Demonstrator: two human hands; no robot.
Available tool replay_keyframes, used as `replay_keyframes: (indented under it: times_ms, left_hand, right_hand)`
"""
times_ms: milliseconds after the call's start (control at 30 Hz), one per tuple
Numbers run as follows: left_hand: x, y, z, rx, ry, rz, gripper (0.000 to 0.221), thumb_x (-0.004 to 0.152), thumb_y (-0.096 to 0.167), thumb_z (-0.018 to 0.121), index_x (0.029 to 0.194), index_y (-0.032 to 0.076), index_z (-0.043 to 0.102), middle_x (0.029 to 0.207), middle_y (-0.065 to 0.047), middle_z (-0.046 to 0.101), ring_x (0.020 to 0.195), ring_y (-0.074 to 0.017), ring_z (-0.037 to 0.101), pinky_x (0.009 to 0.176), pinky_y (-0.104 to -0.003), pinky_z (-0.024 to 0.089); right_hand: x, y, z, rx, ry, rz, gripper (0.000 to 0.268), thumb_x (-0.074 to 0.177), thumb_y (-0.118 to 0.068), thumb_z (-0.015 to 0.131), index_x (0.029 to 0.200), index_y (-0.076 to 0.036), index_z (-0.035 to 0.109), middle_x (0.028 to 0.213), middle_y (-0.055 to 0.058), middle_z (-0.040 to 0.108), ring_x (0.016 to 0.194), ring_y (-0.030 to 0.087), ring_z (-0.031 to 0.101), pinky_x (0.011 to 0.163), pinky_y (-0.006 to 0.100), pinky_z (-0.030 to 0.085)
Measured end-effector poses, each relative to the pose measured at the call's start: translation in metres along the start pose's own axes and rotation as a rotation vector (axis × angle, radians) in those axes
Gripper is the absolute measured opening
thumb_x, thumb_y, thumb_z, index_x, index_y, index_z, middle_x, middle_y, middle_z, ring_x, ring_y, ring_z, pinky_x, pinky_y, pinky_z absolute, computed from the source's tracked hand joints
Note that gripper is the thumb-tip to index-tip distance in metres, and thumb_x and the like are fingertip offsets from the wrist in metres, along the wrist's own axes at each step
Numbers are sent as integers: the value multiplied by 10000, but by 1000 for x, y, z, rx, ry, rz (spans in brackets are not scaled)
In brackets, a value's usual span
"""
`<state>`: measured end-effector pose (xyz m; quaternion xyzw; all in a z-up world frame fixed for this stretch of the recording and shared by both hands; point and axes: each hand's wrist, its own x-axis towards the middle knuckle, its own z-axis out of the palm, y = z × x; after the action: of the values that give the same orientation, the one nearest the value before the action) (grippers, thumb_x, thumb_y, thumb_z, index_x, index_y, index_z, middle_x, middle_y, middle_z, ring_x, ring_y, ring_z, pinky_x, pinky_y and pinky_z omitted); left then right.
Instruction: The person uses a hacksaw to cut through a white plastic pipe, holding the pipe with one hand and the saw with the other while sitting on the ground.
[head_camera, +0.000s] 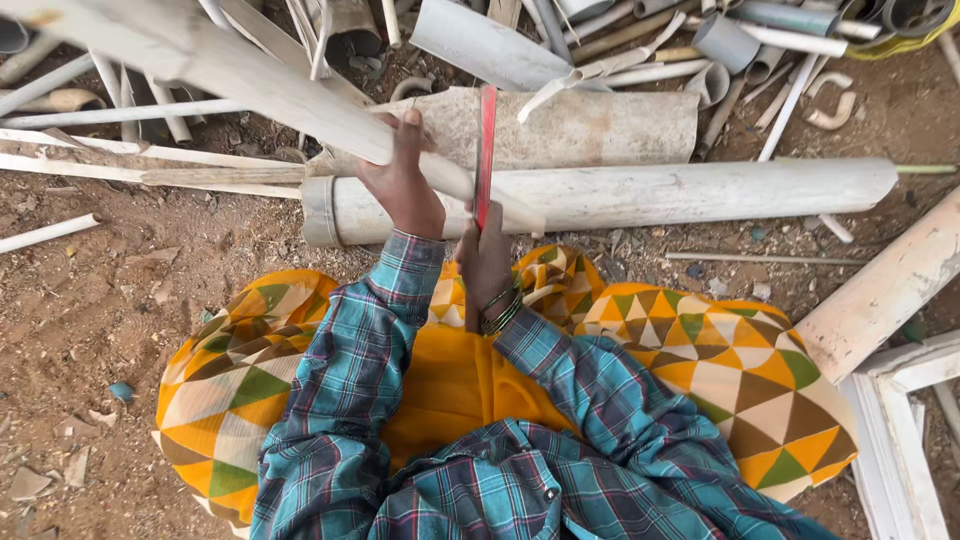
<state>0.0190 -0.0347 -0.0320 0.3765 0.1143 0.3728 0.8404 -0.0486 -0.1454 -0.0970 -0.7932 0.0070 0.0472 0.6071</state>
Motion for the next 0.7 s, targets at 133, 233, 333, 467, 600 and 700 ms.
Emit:
replay_keyframes:
  times_ms: [133,233,333,467,600,700]
  left_hand:
    - [-4,33,14,86,-78,135,191,960,24,749,1011,20,565,858,-37,557,742,-114,538,684,-281,481]
    - [-10,40,17,116,-200,185,239,976,13,769,976,31,530,864,-41,539,759,-130,550,708,-298,491]
    - [-6,42,13,101,-309,121,218,967,31,751,1005,22,537,848,-59,559,737,-140,557,691,-303,496]
    - [-5,44,6,22,-458,28,271,979,58,758,1029,51,492,868,-59,542,762,-134,524,699,-296,476]
    - [-4,44,5,58,-504,49,287,968,88,765,1000,58,481,829,-64,552,730,-133,524,671,-294,477]
    - [-3,37,4,62,-523,36,293,965,108,774,998,54,487,832,-78,568,737,-138,527,674,-296,477]
  right_hand:
    - [5,-27,-10,17,-63,-43,240,1041,-186,439,1233,-61,510,548,51,565,443,144,585,455,316,493]
    - [5,-27,-10,39,-68,-43,223,1051,-171,418,1226,-51,490,568,52,563,446,155,597,446,324,487]
    - [0,-14,-8,-60,-57,-145,246,1070,-172,425,1273,-57,504,584,32,588,488,130,631,491,300,502]
    - [17,19,-6,4,39,23,219,1081,-190,434,1240,-55,503,622,51,548,486,169,595,459,353,480]
    - [26,19,-13,42,25,339,226,1047,-178,417,1248,-83,457,585,81,522,440,218,547,395,419,439]
    - [7,15,-8,-98,56,-247,155,1112,-167,445,1243,-91,478,707,73,583,577,182,621,488,370,485]
